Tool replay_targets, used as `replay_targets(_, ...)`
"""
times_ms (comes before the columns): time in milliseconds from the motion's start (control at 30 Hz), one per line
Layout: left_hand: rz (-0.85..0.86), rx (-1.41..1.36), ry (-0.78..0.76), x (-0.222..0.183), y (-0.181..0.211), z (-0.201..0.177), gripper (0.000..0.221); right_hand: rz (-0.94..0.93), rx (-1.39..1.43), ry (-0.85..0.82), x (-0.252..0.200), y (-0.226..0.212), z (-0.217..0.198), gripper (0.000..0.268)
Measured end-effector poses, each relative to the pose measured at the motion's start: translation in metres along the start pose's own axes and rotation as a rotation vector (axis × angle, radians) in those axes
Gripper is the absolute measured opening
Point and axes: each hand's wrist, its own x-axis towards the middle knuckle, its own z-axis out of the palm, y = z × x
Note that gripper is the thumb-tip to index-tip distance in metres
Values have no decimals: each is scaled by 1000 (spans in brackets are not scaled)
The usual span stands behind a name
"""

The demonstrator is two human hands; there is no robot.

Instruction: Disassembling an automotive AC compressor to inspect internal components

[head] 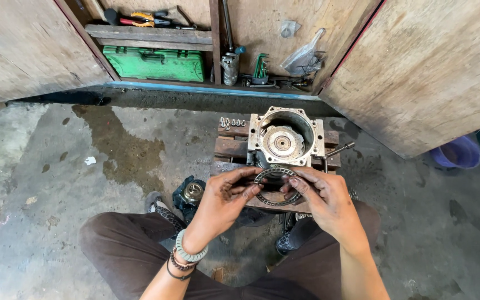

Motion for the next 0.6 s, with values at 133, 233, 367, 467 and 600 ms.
replay_targets(133, -121, -68, -31, -12, -18, 0, 28, 75, 117, 96, -3, 20, 0, 18)
replay_targets(233, -228, -57, -85, -18, -23, 4, 21, -25, 292, 86, -8, 16, 6, 28)
replay_targets(367, -175, -95, -17, -24, -32, 13, 11, -82, 334, 145, -11, 16, 21, 26)
replay_targets(467, -103, -89, 15, -25, -34, 6, 13, -137, 396, 180, -13, 24, 26, 24)
replay_targets(600, -63, -100, 198, -28, -41, -22, 17, -235, 411, 387, -11, 16, 15, 19)
